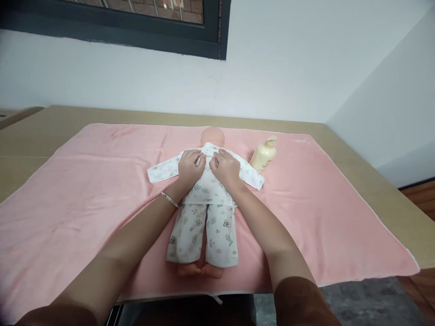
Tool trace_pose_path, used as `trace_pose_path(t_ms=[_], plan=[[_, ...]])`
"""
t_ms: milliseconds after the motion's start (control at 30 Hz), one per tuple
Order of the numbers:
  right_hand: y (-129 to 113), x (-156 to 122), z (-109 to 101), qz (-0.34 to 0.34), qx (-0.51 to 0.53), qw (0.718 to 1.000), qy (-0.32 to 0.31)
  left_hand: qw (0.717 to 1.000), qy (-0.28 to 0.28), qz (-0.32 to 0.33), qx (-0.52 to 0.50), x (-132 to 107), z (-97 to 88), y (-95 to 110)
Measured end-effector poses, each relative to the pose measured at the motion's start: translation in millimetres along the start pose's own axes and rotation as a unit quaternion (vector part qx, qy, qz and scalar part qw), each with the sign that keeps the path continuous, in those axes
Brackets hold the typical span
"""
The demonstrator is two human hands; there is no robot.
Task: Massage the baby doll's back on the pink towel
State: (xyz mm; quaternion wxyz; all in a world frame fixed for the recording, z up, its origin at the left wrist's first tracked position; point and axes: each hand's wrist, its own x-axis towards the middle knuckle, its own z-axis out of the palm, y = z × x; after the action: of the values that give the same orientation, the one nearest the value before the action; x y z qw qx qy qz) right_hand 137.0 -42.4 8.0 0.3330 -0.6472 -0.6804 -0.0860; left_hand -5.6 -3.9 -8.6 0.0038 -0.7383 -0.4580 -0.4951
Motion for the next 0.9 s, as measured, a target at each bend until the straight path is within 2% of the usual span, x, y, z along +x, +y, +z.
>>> trace_pose_path(t_ms=[100,200,433,700,900], plan=[[-3.0,-2.5,-2.8,0.034,-0.003,0.999,0.003,1.0,0.005,-0.019,0.003,-1.1,-3.0,2.6],[-2.5,-0.7,-4.4,0.055,-0.001,0.998,-0.005,0.998,-0.018,-0.054,-0.006,0.1,-3.9,3.2],[10.4,11.4,0.5,0.014,0.03,0.994,-0.105,0.99,-0.118,-0.068,-0.028,7.1,3.4,-5.3],[12.6,11.9,3.5,0.017,0.047,0.994,-0.101,0.991,-0.105,-0.071,-0.047,6.5,4.3,-6.5],[12.7,12.3,4.0,0.016,0.047,0.994,-0.098,0.991,-0.116,-0.065,-0.033,7.4,4.1,-7.3]])
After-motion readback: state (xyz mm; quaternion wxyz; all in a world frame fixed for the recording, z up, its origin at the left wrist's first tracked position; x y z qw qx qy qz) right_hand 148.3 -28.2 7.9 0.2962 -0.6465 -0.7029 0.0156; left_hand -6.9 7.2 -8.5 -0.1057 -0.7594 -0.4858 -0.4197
